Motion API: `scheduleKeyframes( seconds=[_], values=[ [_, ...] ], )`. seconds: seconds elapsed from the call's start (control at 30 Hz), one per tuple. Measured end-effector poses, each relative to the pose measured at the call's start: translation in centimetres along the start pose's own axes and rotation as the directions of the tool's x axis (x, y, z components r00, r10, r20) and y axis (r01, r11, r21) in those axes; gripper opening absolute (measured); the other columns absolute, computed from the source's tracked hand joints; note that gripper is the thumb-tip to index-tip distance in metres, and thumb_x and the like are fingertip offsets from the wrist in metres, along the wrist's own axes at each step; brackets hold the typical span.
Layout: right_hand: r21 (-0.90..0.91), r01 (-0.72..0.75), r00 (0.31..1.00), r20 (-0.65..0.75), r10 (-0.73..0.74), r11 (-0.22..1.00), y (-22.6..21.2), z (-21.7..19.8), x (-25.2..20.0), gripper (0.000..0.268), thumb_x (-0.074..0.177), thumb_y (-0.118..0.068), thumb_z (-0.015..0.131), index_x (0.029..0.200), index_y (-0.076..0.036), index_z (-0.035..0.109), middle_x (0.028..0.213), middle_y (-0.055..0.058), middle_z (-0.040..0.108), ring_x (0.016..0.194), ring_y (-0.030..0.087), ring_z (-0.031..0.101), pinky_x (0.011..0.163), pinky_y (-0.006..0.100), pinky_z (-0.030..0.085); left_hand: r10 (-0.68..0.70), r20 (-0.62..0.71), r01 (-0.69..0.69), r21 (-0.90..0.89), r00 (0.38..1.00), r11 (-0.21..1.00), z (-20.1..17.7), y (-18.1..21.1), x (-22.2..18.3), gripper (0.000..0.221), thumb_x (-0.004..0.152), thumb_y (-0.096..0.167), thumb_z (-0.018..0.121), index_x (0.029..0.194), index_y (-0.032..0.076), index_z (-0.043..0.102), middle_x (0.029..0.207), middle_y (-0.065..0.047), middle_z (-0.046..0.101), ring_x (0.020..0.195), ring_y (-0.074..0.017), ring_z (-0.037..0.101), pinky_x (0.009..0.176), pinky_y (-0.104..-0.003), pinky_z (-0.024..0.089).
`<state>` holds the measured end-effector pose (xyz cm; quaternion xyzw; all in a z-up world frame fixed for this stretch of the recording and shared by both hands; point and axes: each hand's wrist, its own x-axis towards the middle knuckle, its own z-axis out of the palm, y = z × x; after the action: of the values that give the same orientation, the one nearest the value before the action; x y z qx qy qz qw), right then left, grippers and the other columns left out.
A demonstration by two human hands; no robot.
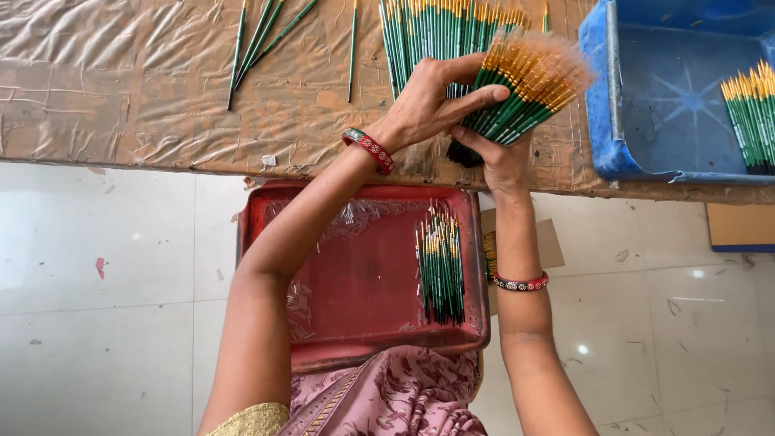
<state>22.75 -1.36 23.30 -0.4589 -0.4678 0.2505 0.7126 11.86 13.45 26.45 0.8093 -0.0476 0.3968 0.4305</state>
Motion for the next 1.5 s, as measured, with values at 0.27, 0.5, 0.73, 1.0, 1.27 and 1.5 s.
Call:
scheduleKeyframes(
  seconds=[0.27, 0.5, 0.73, 1.0, 1.27, 1.5],
  values=[
    [0.093, -0.073, 0.994, -0.076, 0.08, 0.993, 1.8, -1.6, -0.8, 0.057, 0.084, 0.013, 0.085, 0.133, -0.005, 0.062, 0.126, 0.006, 0.067, 0.121, 0.022, 0.067, 0.109, 0.036, 0.06, 0.029, -0.087, -0.028, 0.015, 0.996, 0.999, -1.3, 1.8, -0.1, 0.04, 0.095, 0.042, 0.079, 0.109, 0.006, 0.08, 0.066, -0.007, 0.072, 0.054, -0.0079, 0.06, 0.049, -0.029, 0.046],
    [0.107, -0.08, 0.984, -0.152, 0.096, 0.991, 2.0, -2.1, -1.2, 0.063, 0.081, 0.01, 0.088, 0.135, -0.007, 0.06, 0.126, 0.004, 0.065, 0.124, 0.022, 0.063, 0.115, 0.038, 0.053, -0.052, -0.072, 0.049, -0.041, 0.996, 0.998, -1.0, 1.1, -0.4, 0.048, 0.098, 0.046, 0.075, 0.077, 0.003, 0.072, 0.054, -0.001, 0.048, 0.05, -0.0083, 0.038, 0.043, -0.031, 0.033],
    [0.106, -0.076, 0.985, -0.145, 0.091, 0.991, 2.1, -2.1, -1.3, 0.062, 0.082, 0.008, 0.089, 0.135, -0.007, 0.06, 0.127, 0.005, 0.065, 0.126, 0.023, 0.063, 0.117, 0.038, 0.052, -0.101, -0.05, 0.096, -0.095, 0.994, 0.991, -0.7, 0.3, -0.4, 0.055, 0.099, 0.05, 0.073, 0.071, 0.002, 0.067, 0.054, 0.001, 0.038, 0.052, -0.0094, 0.031, 0.043, -0.033, 0.026],
    [0.098, -0.07, 0.982, -0.167, 0.086, 0.993, 1.8, -1.7, -1.2, 0.063, 0.08, 0.007, 0.089, 0.134, -0.009, 0.06, 0.126, 0.004, 0.066, 0.124, 0.022, 0.063, 0.116, 0.037, 0.053, -0.118, -0.005, 0.117, -0.113, 0.993, 0.987, -0.2, -0.5, -0.4, 0.057, 0.099, 0.052, 0.071, 0.069, 0.003, 0.064, 0.055, 0.001, 0.038, 0.052, -0.0104, 0.031, 0.045, -0.033, 0.026],
    [0.024, -0.034, 0.998, -0.047, 0.036, 0.999, 1.8, -1.8, -1.3, 0.042, 0.087, 0.01, 0.085, 0.121, -0.007, 0.068, 0.117, 0.004, 0.07, 0.112, 0.019, 0.069, 0.103, 0.034, 0.06, -0.011, -0.013, 0.01, -0.066, 1.0, 0.998, -0.8, 0.8, -0.5, 0.052, 0.087, 0.052, 0.086, 0.087, 0.002, 0.073, 0.063, 0.0, 0.063, 0.056, -0.0069, 0.054, 0.051, -0.029, 0.049],
    [0.025, -0.021, 0.999, -0.027, 0.022, 0.999, 2.0, -2.0, -1.5, 0.043, 0.086, 0.01, 0.086, 0.12, -0.008, 0.068, 0.116, 0.003, 0.07, 0.112, 0.018, 0.069, 0.103, 0.033, 0.06, 0.013, -0.02, -0.016, -0.121, 1.0, 0.992, -1.1, 1.2, -0.5, 0.047, 0.088, 0.046, 0.089, 0.1, 0.003, 0.075, 0.076, -0.001, 0.072, 0.067, -0.0076, 0.064, 0.06, -0.029, 0.057]
  ],
)
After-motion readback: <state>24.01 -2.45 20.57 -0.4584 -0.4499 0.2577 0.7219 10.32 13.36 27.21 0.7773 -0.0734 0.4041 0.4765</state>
